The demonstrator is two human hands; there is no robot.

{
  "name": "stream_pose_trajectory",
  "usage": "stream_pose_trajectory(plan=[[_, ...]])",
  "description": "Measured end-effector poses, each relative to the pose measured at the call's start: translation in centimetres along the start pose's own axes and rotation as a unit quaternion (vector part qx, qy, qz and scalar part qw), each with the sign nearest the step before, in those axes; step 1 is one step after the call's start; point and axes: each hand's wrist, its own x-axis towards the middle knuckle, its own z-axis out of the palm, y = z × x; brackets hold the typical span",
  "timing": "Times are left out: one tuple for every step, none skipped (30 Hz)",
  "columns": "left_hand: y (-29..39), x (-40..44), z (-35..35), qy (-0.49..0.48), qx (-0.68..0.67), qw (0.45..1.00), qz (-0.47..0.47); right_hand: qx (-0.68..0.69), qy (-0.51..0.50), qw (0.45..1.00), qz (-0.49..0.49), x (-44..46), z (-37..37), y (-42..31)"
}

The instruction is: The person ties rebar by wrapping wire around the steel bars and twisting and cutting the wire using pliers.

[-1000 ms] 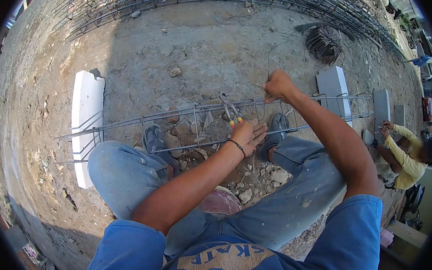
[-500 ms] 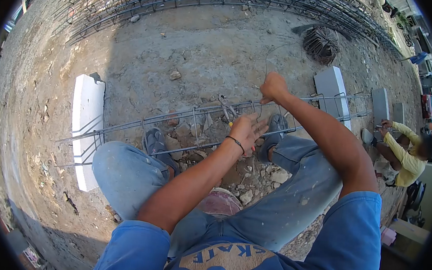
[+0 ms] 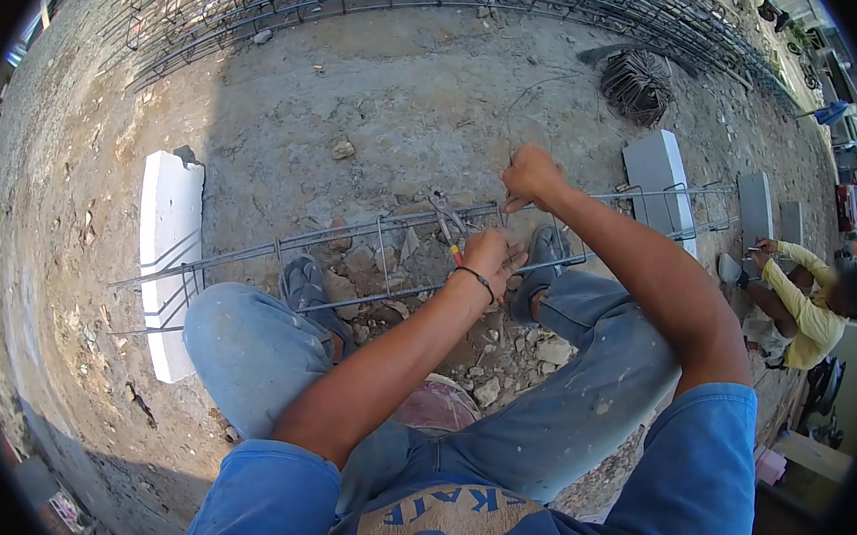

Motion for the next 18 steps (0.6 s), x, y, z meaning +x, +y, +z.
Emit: stream_pose_trajectory(plan=[[0.1, -0.2, 0.1, 0.001, 0.002, 1.0, 0.0, -0.064, 0.009, 0.998, -0.019, -0.4, -0.2, -0.4], [0.2, -0.3, 0.2, -0.002, 0.002, 1.0, -0.008, -0.127, 0.017, 0.991, -0.037, -0.6, -0.3, -0.6], [0.3, -0.6, 0.3, -0.005, 0.001, 1.0, -0.016, -0.126, 0.017, 0.991, -0.036, -0.6, 0.0, -0.5], [0.2, -0.6, 0.2, -0.005, 0.002, 1.0, -0.017, -0.08, 0.022, 0.996, -0.038, -0.6, 0.2, -0.5], [0.1, -0.3, 0.0, -0.009, -0.024, 1.0, 0.004, -0.034, 0.028, 0.998, -0.04, -0.7, 0.1, -0.6], [-0.1, 0.0, -0.2, -0.012, -0.05, 0.998, 0.025, -0.035, 0.028, 0.998, -0.04, -0.8, 0.0, -0.7], [-0.4, 0.4, -0.4, -0.012, -0.05, 0.998, 0.023, 0.118, -0.009, 0.993, -0.004, -1.1, 0.0, -0.6], [-0.5, 0.3, -0.4, -0.006, -0.078, 0.997, 0.028, 0.268, -0.047, 0.962, 0.031, -1.3, -0.1, -0.6], [-0.5, 0.2, -0.4, -0.001, -0.105, 0.994, 0.032, 0.269, -0.047, 0.961, 0.031, -1.5, -0.2, -0.6], [-0.6, 0.1, -0.3, 0.0, -0.105, 0.994, 0.032, 0.279, -0.058, 0.958, 0.027, -1.8, -0.4, -0.6], [-0.8, 0.0, -0.3, 0.002, -0.102, 0.994, 0.046, 0.289, -0.069, 0.955, 0.021, -2.0, -0.7, -0.7], [-1.0, 0.0, -0.3, 0.004, -0.1, 0.993, 0.06, 0.29, -0.068, 0.955, 0.021, -2.3, -1.2, -0.7], [-1.2, -0.1, -0.3, 0.003, -0.1, 0.993, 0.06, 0.303, -0.088, 0.948, 0.035, -2.6, -1.8, -0.6], [-1.5, -0.2, -0.4, -0.004, -0.087, 0.994, 0.067, 0.316, -0.109, 0.941, 0.048, -2.8, -2.1, -0.5], [-1.7, -0.3, -0.5, -0.011, -0.074, 0.994, 0.074, 0.317, -0.109, 0.941, 0.048, -2.8, -2.3, -0.1], [-2.1, -0.4, -0.5, -0.01, -0.074, 0.994, 0.074, 0.325, -0.126, 0.936, 0.036, -2.9, -2.5, 0.1], [-2.4, -0.7, -0.3, -0.008, -0.063, 0.994, 0.09, 0.334, -0.142, 0.931, 0.025, -3.0, -2.6, 0.3], [-2.6, -0.9, -0.3, -0.006, -0.051, 0.993, 0.105, 0.336, -0.142, 0.931, 0.026, -3.1, -2.7, 0.4]])
